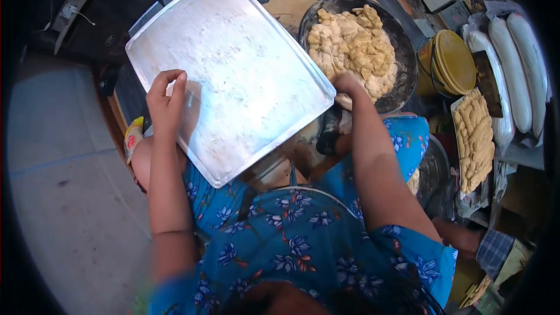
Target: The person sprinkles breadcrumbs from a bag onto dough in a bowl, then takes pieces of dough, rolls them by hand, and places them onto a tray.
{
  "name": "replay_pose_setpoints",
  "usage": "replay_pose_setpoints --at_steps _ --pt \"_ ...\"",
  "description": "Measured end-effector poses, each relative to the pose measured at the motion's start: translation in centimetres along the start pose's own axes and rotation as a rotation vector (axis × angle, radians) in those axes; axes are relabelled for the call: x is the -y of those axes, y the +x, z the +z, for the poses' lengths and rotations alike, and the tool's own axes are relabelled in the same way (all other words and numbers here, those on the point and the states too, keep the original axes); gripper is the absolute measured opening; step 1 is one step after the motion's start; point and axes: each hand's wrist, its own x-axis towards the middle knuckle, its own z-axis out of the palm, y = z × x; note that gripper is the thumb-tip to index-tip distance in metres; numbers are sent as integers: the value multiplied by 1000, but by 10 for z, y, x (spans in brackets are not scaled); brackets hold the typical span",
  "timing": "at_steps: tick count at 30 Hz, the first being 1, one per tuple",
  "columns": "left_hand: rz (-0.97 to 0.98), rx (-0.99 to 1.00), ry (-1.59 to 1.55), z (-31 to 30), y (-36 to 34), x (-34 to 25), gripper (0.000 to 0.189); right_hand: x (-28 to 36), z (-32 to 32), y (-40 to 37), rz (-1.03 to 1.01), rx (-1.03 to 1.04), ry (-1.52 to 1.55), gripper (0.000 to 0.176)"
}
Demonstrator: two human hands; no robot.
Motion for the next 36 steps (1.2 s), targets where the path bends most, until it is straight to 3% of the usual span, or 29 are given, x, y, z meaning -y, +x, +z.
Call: replay_pose_setpoints --at_steps 1,2,3,6,7,9,10,11,13,15,18,20,24,29,36 --pt "7 11 -3 1 -1 0 18 -31 -2 30 256 -255 208 38" --pt "15 18 -5 2 -1 -1 19 -10 -25 -6 268 -789 611 41" --pt "23 22 -8 3 -1 -1 19 10 -47 -26 356 -1003 652 47" --pt "38 40 -27 4 -2 -1 19 6 -35 -14 275 -1158 431 43" --pt "37 30 -19 5 -3 -2 18 3 -20 -4 243 -967 636 37" --pt "35 13 3 5 -2 -2 15 -16 38 33 296 -751 735 31" --pt "20 13 3 4 -2 -1 14 15 41 2 344 -779 509 29" --pt "3 14 4 4 -2 1 14 13 72 6 350 -686 500 27" --pt "-15 23 15 4 -2 1 13 26 114 -9 235 -735 801 26" --pt "-19 42 32 4 -1 -2 12 6 166 26 87 -677 1419 23" --pt "-26 76 -13 7 -1 3 11 28 195 16 74 -519 1960 23" --pt "-64 108 -24 6 1 0 9 36 207 3 147 -454 2131 23" --pt "-109 141 -90 2 7 3 7 40 224 -7 317 -381 2084 23" --pt "-154 191 -118 4 6 12 10 26 235 -9 475 -268 1759 22" --pt "-205 197 -81 14 10 12 11 13 239 -17 537 -90 1341 22"
